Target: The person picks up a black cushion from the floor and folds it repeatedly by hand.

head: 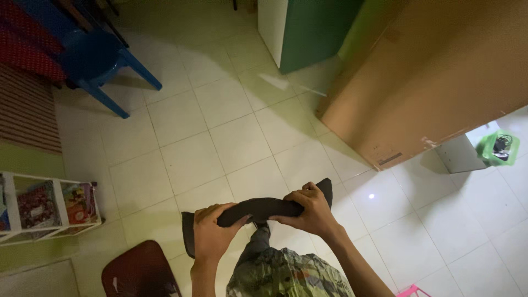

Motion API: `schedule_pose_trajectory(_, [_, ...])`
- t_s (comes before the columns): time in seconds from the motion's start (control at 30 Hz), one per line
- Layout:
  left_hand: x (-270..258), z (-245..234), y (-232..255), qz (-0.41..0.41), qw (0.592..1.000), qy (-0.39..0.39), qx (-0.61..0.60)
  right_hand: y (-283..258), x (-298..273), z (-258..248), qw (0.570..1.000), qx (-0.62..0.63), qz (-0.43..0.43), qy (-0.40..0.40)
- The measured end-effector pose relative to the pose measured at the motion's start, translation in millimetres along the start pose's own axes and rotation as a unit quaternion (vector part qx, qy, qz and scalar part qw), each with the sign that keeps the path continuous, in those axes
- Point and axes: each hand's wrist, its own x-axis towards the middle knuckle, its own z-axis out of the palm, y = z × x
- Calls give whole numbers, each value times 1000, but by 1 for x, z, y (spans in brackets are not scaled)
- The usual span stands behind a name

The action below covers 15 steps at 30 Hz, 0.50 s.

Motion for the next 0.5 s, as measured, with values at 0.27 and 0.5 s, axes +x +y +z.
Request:
schedule_pose_trajectory(0.27, [67,-20,-19,76,996,47,19,15,74,20,999,-12,7,-32])
schedule_pose_trajectory(0.5, [113,-26,-28,66,997,27,16,26,111,32,999,-26,19,-26])
